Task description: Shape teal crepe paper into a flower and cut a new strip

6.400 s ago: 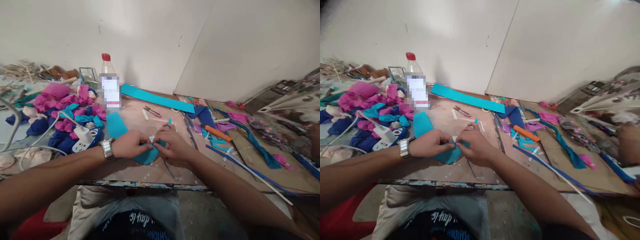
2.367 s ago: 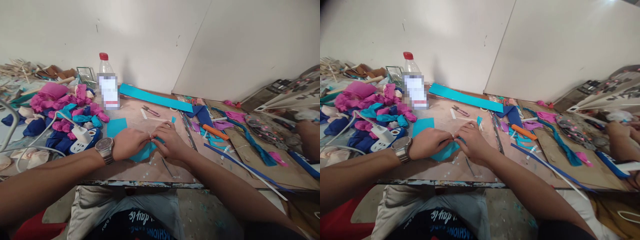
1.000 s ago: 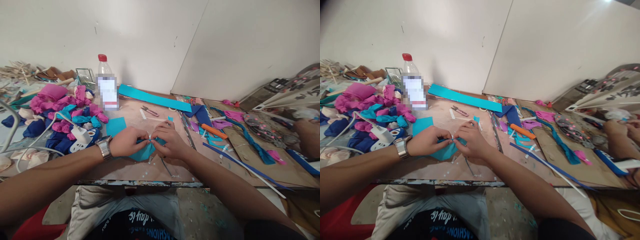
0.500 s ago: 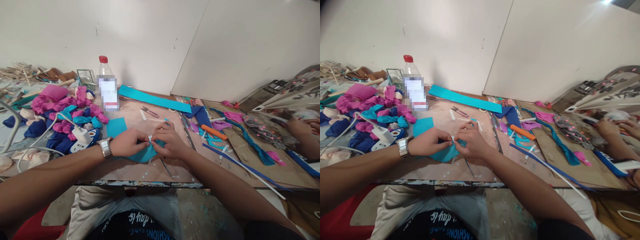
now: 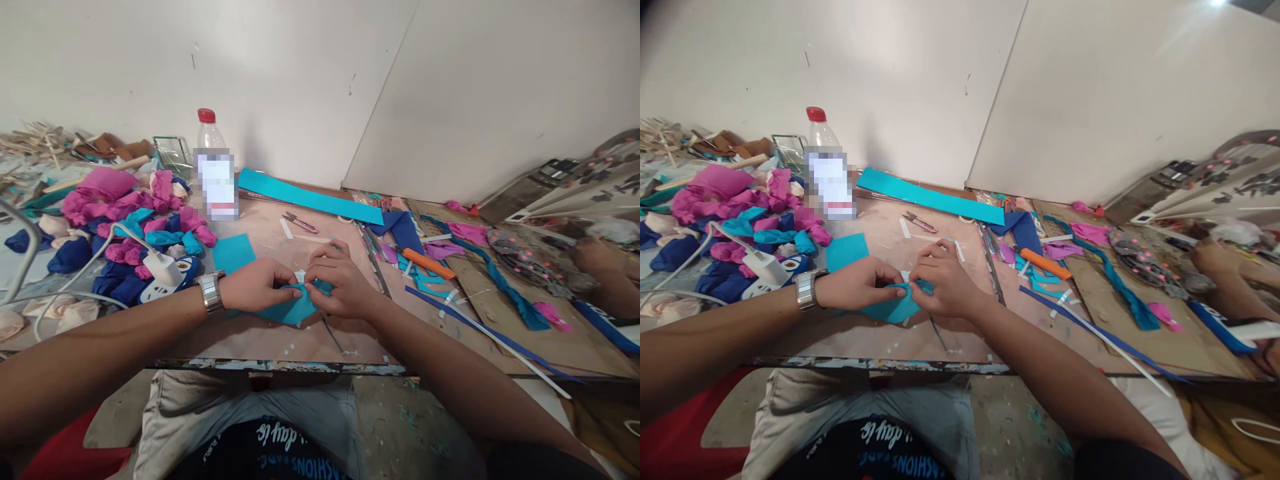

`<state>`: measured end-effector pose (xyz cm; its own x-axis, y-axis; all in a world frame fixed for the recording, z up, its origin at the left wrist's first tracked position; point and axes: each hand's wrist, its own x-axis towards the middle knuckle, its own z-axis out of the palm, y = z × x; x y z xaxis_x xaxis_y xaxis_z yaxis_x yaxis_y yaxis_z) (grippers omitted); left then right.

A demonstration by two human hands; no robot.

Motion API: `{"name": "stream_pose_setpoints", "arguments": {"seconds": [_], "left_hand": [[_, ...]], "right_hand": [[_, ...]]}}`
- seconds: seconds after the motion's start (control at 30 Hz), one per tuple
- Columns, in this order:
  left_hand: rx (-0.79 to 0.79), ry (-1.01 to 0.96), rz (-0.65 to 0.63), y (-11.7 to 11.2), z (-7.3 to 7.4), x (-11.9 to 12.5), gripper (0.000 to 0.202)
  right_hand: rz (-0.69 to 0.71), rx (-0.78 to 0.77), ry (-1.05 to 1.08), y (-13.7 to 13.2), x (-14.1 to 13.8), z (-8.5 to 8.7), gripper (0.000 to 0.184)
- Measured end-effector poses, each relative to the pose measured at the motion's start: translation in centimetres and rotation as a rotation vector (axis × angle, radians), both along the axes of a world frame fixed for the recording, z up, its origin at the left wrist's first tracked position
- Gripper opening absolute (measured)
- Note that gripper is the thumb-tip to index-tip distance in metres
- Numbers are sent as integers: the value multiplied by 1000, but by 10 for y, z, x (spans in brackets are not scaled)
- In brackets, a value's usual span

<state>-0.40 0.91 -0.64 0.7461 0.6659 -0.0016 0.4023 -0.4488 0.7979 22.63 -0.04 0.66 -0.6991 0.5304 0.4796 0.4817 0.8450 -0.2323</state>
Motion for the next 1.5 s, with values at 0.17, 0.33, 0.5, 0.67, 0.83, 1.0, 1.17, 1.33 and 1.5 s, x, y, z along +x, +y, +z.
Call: {"name": "stream_pose_setpoints", "arguments": {"seconds": [0.17, 0.33, 0.5, 0.67, 0.83, 1.0, 1.17, 1.33, 1.5], "left_hand": [[35, -3, 37, -2, 0, 2, 34], [31, 4, 21, -2, 2, 1, 35], [1, 37, 2, -1, 3, 0, 44], [-20, 6, -48, -1, 9, -1, 40], [-62, -7, -73, 1, 12, -4, 20], [-90, -5, -43, 3, 15, -6, 17], [-66, -11, -19, 3, 21, -8, 24], [73, 35, 67, 6, 23, -11, 23], [314, 159, 247, 7, 24, -13, 23]], "right_hand": [[32, -24, 2, 0, 0, 1, 10], [17, -1, 3, 1, 0, 0, 12], [15, 1, 14, 1, 1, -1, 12], [-15, -23, 4, 2, 2, 0, 16], [-39, -25, 32, 1, 2, 0, 14], [-98, -4, 80, 4, 5, 0, 14], [-174, 17, 121, 7, 9, 0, 15], [-244, 42, 189, 7, 8, 1, 15], [-297, 81, 223, 9, 9, 2, 18]]}}
